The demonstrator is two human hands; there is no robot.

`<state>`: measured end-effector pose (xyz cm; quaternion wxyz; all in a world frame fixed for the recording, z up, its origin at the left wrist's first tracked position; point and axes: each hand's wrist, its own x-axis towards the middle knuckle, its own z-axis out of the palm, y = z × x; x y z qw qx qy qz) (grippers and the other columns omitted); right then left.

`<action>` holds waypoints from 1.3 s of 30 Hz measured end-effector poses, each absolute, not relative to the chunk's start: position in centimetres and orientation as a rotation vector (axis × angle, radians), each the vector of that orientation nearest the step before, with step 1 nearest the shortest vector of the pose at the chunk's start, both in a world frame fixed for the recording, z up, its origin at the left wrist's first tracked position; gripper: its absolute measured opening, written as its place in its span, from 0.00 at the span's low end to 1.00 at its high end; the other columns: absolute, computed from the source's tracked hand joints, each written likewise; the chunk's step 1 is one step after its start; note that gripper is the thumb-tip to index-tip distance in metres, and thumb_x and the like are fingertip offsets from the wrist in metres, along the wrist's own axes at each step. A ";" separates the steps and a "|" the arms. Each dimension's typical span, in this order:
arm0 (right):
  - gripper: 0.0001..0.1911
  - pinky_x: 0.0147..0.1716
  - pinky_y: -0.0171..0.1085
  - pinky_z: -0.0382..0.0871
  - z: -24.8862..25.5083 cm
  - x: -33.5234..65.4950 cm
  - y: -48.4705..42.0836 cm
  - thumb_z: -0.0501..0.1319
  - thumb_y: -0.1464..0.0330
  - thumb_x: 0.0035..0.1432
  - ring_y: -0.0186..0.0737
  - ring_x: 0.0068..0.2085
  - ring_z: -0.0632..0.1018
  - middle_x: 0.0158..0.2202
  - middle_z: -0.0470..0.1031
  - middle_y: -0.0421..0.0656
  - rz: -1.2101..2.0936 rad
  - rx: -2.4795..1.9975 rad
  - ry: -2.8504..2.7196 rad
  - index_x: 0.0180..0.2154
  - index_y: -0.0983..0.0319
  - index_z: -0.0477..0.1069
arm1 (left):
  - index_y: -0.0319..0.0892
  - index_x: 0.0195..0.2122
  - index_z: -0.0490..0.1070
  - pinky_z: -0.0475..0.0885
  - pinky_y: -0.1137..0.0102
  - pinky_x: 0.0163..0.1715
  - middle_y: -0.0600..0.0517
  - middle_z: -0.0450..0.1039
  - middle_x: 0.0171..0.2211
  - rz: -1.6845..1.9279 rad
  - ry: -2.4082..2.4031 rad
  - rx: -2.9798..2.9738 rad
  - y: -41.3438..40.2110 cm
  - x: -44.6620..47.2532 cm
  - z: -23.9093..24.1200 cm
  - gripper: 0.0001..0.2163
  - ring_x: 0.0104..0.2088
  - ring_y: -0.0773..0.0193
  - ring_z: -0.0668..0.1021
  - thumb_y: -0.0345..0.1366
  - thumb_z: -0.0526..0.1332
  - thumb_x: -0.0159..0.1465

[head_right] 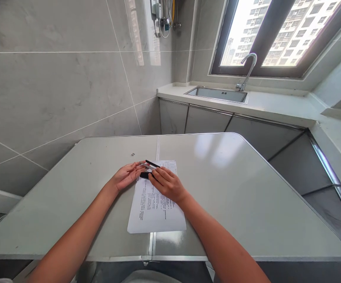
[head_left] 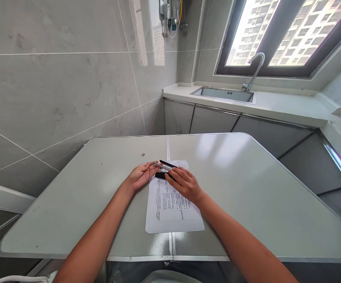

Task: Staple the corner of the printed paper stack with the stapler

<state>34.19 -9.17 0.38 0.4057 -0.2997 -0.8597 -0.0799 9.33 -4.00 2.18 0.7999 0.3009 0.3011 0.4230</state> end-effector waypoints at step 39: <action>0.17 0.50 0.50 0.75 5.2 29.6 -7.1 0.61 0.69 0.67 0.49 0.50 0.74 0.54 0.75 0.46 0.185 -0.829 -2.019 0.57 0.52 0.72 | 0.40 0.64 0.70 0.69 0.55 0.60 0.42 0.83 0.41 1.064 0.706 1.228 -5.2 8.3 4.2 0.31 0.53 0.49 0.81 0.46 0.72 0.61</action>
